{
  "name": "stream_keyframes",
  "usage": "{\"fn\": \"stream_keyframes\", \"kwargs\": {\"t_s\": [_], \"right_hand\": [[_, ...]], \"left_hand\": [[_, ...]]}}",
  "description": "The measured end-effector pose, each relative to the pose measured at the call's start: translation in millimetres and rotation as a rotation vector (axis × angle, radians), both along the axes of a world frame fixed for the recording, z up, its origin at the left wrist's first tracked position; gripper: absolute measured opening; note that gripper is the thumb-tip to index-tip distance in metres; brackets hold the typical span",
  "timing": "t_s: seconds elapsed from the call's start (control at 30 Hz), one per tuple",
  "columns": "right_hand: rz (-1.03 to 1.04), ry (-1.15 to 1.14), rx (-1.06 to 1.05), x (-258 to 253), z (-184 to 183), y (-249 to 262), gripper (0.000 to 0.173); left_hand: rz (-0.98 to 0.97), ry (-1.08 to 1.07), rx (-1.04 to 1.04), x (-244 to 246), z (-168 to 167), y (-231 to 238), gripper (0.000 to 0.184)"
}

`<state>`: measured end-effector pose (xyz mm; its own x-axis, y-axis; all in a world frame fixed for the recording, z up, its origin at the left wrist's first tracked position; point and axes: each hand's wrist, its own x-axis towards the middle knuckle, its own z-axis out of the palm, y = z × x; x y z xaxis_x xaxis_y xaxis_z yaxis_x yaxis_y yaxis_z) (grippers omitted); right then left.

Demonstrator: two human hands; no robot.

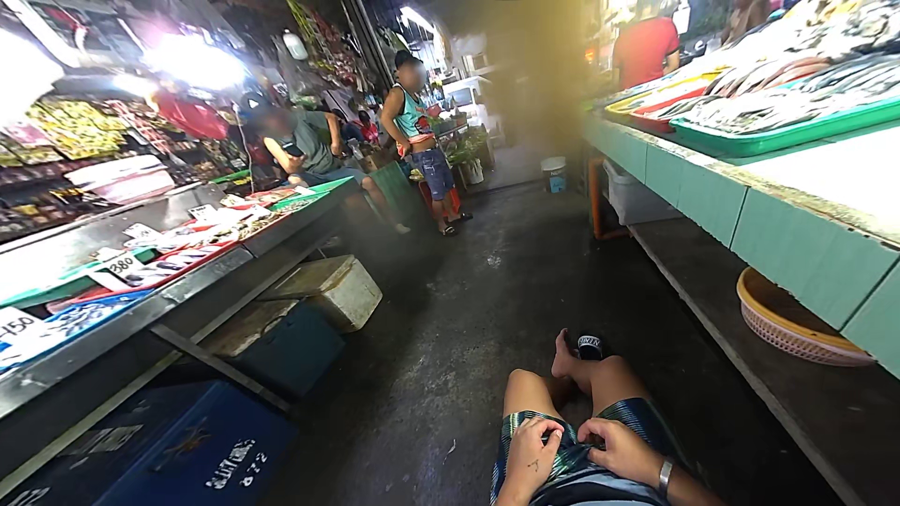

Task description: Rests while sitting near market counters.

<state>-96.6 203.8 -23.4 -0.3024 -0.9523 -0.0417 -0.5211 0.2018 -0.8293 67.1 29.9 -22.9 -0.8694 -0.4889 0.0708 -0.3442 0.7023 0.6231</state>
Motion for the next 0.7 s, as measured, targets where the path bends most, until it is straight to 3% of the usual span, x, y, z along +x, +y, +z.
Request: {"fn": "stream_keyframes", "kwargs": {"t_s": [0.33,0.7], "right_hand": [[0.071,0.026,0.022,5.3,0.9,-15.0,0.027],[-0.014,-0.002,-0.009,-1.1,-4.2,1.6,0.027]], "left_hand": [[0.092,0.001,0.029,15.6,-3.2,-8.8,0.026],[-0.006,-0.006,-0.001,-2.8,1.4,2.5,0.028]]}}
